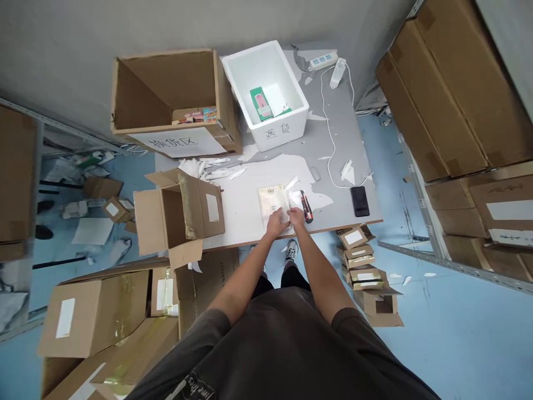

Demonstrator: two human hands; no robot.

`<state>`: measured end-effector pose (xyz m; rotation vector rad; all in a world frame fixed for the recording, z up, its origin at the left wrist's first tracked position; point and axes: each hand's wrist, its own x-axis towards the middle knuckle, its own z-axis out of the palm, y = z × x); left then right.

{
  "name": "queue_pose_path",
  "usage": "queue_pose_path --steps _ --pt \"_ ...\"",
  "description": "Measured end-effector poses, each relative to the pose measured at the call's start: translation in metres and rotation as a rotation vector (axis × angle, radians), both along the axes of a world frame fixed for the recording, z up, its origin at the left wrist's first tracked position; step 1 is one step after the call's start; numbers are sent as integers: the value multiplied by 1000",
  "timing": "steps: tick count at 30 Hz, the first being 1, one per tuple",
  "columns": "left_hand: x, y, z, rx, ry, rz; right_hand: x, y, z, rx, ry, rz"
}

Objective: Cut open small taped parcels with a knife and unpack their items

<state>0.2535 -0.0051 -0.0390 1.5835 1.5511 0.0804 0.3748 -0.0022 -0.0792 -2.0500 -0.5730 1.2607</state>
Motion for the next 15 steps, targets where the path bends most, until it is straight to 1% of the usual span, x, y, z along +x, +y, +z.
queue_pose_path --steps 1,3,5,6,8,11,13,14,15 --pt "2 -1 1 4 -5 13 0 1 3 14 40 2" --pt "1 -2 5 57 -50 56 -5 2 10 72 192 6" --pt "-9 -2 12 126 -95 122 -14 2 20 148 370 16" --pt "-18 -2 15 157 -106 159 -20 2 25 181 435 24" --pt "-49 0 23 205 -101 230 -30 1 34 222 491 44" --pt "-116 -2 31 257 -47 359 -42 -2 40 235 489 59" --pt "-162 -8 33 259 36 499 -45 -6 38 207 417 46" --pt "-181 -13 33 256 69 554 -45 -9 35 182 343 32" --pt "-195 -19 32 263 84 575 -44 -12 32 148 244 17"
